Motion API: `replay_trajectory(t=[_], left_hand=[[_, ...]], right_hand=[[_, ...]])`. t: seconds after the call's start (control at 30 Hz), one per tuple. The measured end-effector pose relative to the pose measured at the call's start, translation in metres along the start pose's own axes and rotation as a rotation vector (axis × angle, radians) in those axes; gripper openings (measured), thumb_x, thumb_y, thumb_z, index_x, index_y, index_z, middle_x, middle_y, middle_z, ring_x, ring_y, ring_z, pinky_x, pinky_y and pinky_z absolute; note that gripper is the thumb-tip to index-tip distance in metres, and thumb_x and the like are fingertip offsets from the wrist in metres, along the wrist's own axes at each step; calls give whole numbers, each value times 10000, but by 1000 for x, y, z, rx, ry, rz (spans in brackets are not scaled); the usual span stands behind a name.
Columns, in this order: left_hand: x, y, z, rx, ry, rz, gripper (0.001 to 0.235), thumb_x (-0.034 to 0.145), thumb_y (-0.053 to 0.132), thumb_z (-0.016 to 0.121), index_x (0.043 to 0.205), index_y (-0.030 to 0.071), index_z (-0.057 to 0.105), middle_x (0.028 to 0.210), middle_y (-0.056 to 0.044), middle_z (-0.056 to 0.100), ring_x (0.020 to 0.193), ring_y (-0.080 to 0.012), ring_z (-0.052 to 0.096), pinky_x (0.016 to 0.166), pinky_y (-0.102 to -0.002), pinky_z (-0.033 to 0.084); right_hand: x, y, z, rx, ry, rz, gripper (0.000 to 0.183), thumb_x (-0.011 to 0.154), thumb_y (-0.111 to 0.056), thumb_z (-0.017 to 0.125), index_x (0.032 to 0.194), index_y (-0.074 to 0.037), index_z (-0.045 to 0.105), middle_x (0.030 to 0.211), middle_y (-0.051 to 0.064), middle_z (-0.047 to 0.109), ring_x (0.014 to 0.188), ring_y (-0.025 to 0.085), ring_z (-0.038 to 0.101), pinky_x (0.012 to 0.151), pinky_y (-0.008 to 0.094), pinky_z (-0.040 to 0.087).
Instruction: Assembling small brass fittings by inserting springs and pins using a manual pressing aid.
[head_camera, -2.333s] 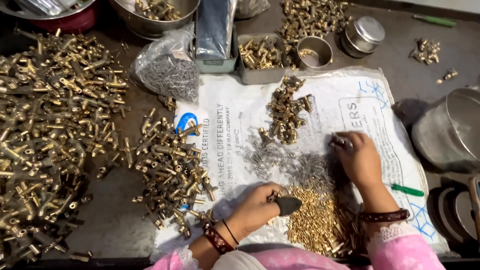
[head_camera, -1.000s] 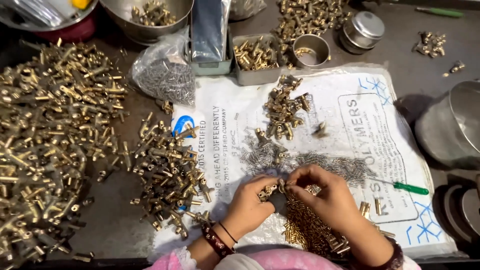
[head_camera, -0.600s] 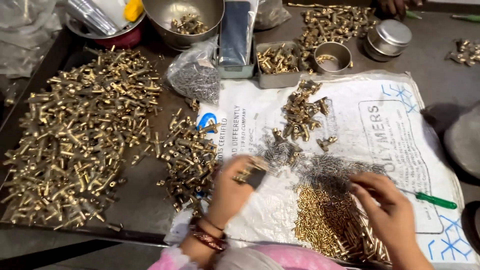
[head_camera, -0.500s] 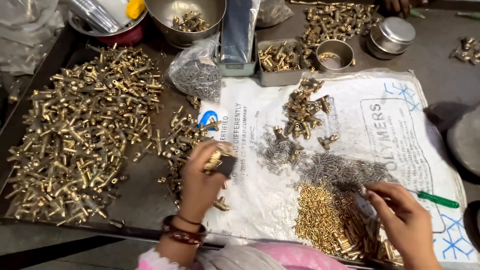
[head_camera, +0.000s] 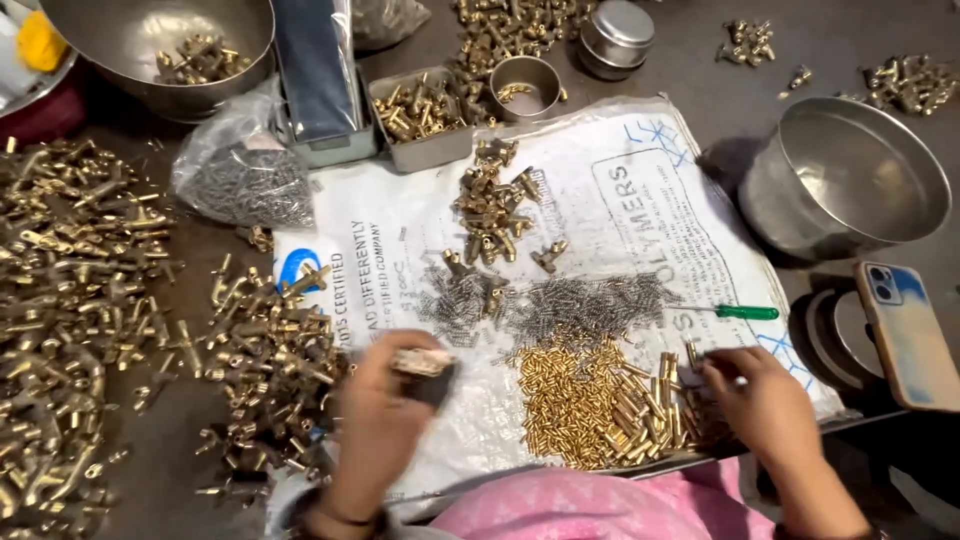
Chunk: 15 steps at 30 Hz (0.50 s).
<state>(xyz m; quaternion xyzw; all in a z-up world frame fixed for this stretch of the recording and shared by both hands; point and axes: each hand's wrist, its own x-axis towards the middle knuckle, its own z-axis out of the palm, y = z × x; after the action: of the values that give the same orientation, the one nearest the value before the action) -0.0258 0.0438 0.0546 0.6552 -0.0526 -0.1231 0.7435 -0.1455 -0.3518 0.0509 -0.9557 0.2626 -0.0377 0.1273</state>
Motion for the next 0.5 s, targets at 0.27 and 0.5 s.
replay_trajectory(t=[0.27, 0.5], left_hand=[[-40, -26, 54, 203, -415, -26, 358, 800, -100, 668, 1138, 7, 711, 991, -91, 708, 804, -114, 651, 667, -229, 520], [-56, -36, 63, 103, -414, -462, 529, 820, -76, 601, 1341, 14, 575, 771, -94, 730, 537, -108, 631, 464, -249, 481]], right_hand=[[0, -49, -23, 81, -6, -122, 229, 870, -239, 738, 1065, -124, 777, 1050, 87, 732, 926, 297, 709, 803, 390, 559], [-42, -109, -27, 957, -598, -465, 204, 853, 2, 746, 1049, -30, 793, 1045, 66, 732, 956, 141, 704, 830, 278, 584]])
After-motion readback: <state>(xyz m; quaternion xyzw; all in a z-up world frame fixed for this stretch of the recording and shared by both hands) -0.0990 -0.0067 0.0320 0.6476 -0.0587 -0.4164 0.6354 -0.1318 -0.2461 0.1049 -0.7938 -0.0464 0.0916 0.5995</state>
